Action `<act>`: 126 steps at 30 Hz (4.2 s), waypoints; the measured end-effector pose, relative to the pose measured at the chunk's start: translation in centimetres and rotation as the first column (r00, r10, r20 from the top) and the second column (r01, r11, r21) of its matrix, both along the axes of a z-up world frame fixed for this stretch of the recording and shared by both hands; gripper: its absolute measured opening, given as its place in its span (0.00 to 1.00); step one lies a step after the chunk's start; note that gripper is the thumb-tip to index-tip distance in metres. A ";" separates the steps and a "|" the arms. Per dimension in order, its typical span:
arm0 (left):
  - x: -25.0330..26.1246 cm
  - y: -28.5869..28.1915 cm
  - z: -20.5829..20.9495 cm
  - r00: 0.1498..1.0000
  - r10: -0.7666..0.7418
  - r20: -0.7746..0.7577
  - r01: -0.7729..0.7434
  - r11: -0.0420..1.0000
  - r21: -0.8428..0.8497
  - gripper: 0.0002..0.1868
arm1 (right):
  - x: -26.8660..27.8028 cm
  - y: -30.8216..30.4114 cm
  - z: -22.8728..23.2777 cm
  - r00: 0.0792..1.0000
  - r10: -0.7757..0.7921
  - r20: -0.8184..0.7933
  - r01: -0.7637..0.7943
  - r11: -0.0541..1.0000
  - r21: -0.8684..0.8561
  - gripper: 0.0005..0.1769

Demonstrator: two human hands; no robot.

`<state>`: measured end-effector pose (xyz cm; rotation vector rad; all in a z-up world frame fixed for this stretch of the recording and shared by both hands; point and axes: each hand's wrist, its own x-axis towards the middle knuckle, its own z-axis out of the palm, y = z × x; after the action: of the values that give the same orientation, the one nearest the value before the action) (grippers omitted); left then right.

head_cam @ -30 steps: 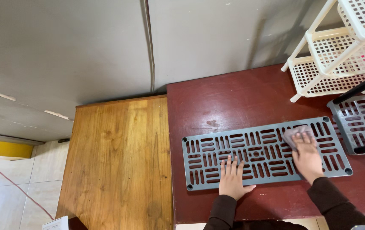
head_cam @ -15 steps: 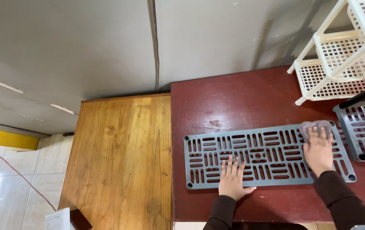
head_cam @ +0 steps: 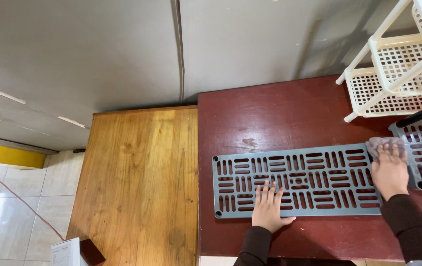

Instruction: The person wipes two gray perforated plastic panels with a cloth, then inserts four black cylindrical legs into the corner holes of one panel to form a small table. The person continues wiping the second panel after the first is assembled.

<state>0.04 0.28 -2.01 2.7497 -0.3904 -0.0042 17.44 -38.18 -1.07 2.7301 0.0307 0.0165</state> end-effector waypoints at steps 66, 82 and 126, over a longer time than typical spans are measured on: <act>0.6 -0.3 0.2 0.995 -0.043 -0.087 0.051 0.994 0.094 0.60 | -14.6 -0.4 1.6 0.983 -0.045 -0.179 -0.002 0.967 -0.253 0.30; 0.3 -0.2 1.1 0.999 -0.021 -0.037 0.022 0.999 0.040 0.57 | -16.9 -2.1 1.1 0.991 -0.048 -0.128 0.042 0.998 -0.054 0.29; -4.5 10.1 5.0 0.797 0.470 -0.379 -0.519 0.854 -0.032 0.81 | -17.1 16.9 -2.7 0.854 0.520 -0.023 -0.512 0.846 0.149 0.35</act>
<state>-4.44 10.34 2.95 2.5555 0.4244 -0.3291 0.38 -21.30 -3.74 2.7691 0.8136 0.0896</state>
